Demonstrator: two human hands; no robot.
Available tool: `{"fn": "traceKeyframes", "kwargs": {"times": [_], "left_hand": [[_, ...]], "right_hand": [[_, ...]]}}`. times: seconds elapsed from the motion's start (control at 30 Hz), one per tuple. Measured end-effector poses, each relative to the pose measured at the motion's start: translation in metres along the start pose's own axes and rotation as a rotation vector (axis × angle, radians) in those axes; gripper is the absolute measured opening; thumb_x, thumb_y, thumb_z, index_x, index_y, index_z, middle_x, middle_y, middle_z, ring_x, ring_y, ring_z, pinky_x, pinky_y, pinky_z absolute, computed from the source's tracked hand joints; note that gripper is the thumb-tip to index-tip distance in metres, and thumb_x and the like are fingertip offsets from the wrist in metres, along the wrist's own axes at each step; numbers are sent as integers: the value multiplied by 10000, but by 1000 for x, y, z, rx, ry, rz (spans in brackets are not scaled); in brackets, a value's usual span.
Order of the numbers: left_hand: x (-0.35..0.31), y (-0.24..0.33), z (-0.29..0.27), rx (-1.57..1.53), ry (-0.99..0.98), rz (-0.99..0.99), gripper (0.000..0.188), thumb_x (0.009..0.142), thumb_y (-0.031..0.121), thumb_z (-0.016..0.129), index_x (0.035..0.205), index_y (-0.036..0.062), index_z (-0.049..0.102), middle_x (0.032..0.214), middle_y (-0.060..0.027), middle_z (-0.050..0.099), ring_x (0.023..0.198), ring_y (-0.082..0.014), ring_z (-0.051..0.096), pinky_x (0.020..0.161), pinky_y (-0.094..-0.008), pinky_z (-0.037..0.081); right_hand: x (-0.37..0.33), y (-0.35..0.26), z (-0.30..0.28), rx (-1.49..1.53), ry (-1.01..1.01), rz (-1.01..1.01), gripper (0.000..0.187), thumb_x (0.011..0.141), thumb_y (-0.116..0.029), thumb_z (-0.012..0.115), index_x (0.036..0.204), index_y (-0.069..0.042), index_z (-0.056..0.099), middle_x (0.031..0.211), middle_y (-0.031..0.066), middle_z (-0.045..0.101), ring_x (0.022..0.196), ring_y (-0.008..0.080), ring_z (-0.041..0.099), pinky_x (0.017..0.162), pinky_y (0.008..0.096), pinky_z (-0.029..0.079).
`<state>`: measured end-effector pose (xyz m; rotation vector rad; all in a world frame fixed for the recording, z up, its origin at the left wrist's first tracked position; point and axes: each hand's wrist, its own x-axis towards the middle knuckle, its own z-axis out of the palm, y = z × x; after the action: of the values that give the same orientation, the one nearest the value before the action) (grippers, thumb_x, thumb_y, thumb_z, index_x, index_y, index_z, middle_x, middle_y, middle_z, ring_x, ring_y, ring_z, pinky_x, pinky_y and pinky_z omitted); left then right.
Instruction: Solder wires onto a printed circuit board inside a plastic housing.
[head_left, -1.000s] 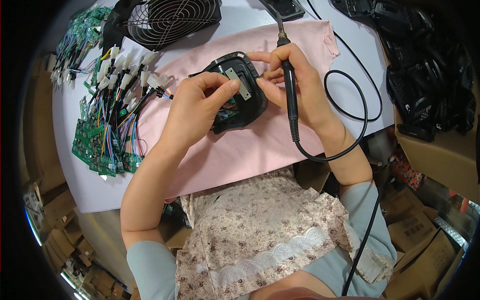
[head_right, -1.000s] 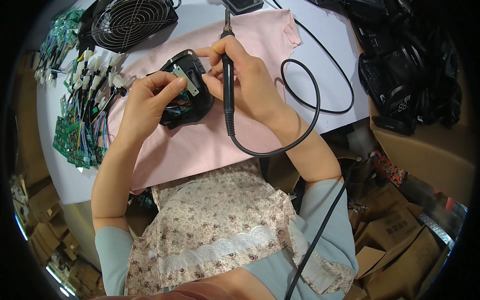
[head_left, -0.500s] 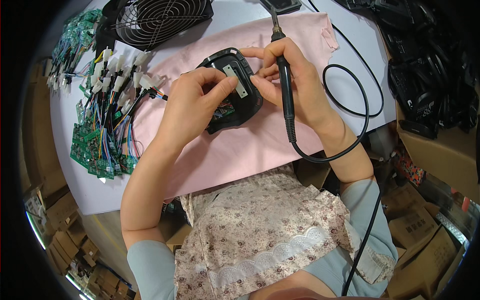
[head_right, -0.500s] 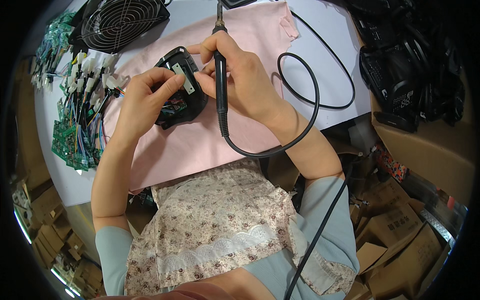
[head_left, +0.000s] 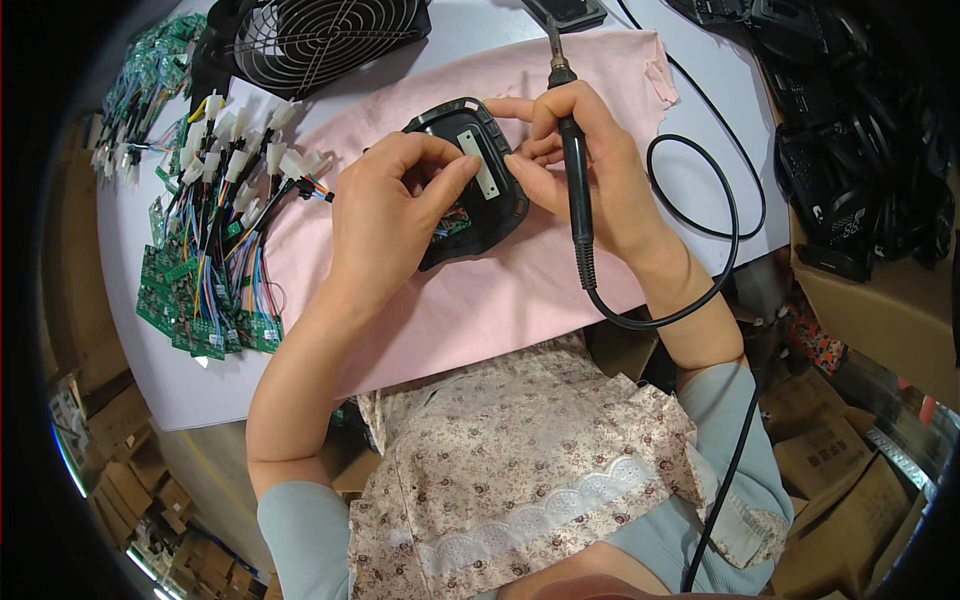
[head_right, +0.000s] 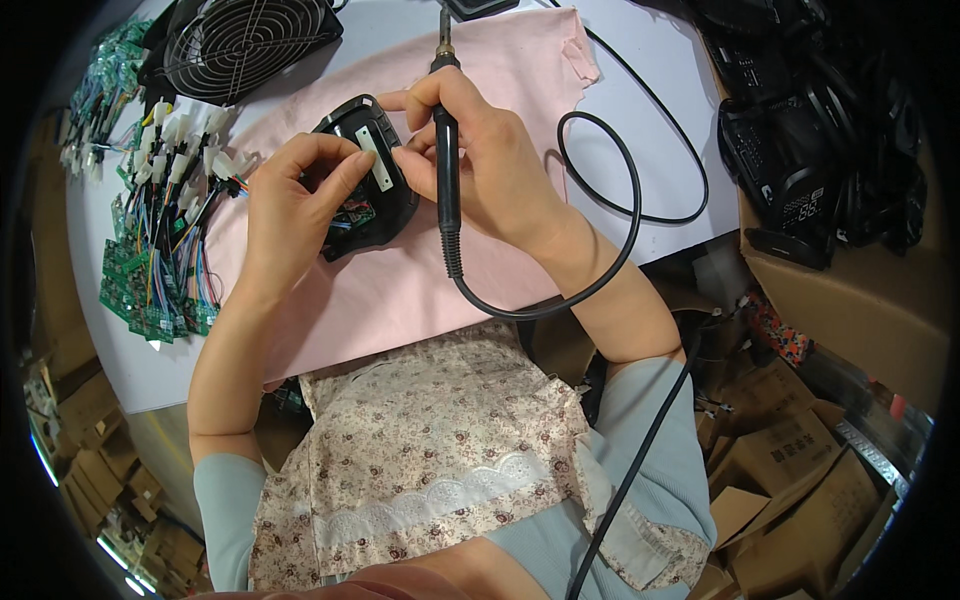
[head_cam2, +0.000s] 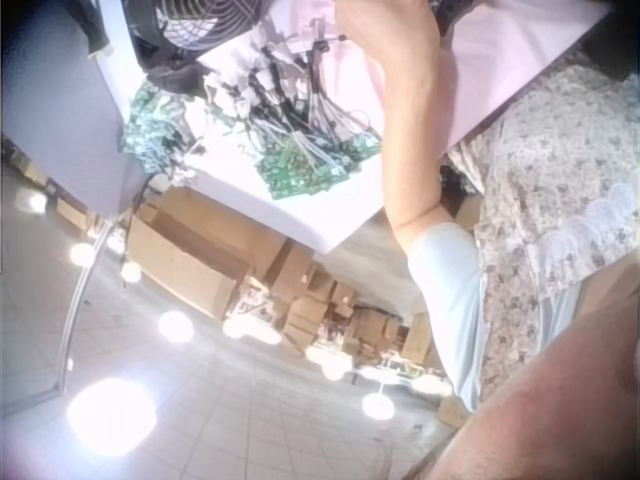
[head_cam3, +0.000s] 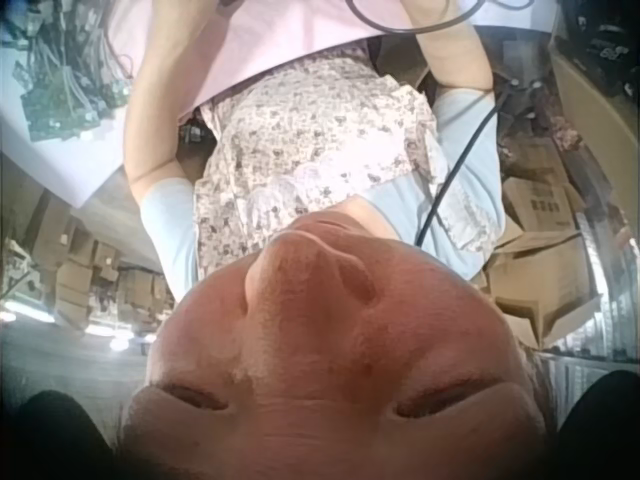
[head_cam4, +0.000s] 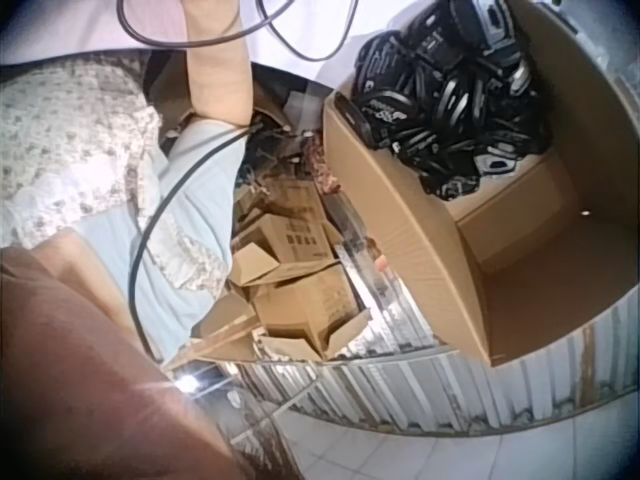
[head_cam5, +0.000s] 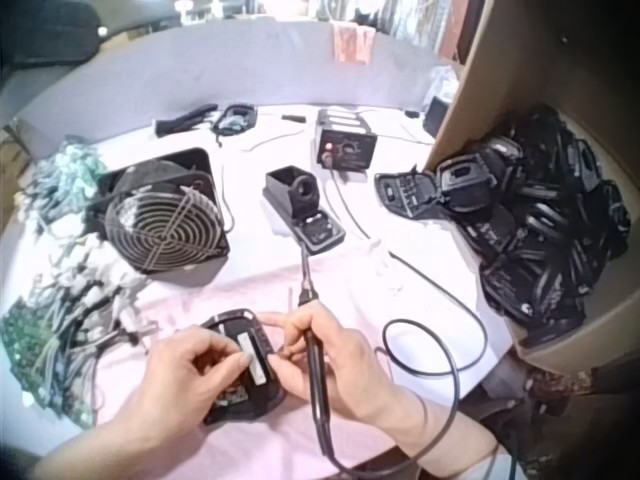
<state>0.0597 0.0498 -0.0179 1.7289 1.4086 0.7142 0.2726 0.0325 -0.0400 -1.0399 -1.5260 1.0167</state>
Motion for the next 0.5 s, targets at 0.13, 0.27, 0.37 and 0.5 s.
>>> {"fn": "traceKeyframes", "kwargs": {"times": [0.13, 0.27, 0.37, 0.5], "left_hand": [[1, 8, -1, 189, 73, 117, 134, 861, 157, 803, 947, 64, 762, 882, -73, 665, 689, -164, 628, 612, -296, 488], [-4, -7, -1, 77, 70, 293, 160, 858, 113, 777, 1019, 105, 779, 940, -72, 644, 704, -199, 607, 636, -317, 503], [-5, -17, -11, 154, -54, 473, 270, 839, 48, 737, 1090, 134, 784, 1001, -75, 644, 797, -239, 595, 735, -353, 524], [-10, -15, -17, 248, -92, 595, 457, 825, -42, 676, 1241, 128, 758, 1122, -85, 599, 938, -245, 559, 839, -348, 491]], "right_hand": [[0, 0, 0, 25, -2, 24, 306, 878, -18, 729, 1084, -39, 505, 1208, 171, 736, 737, 61, 689, 631, 206, 523], [0, 2, 0, 5, -10, 12, 297, 886, -17, 724, 1089, -43, 508, 1200, 163, 738, 769, 64, 697, 642, 207, 527], [0, 1, 0, 12, 8, -6, 283, 908, -40, 728, 1098, -45, 519, 1190, 158, 739, 776, 61, 682, 664, 208, 532], [5, -2, -11, 103, 184, -160, 183, 1034, -171, 629, 1119, -38, 537, 1074, 150, 765, 709, 42, 617, 635, 188, 487]]}}
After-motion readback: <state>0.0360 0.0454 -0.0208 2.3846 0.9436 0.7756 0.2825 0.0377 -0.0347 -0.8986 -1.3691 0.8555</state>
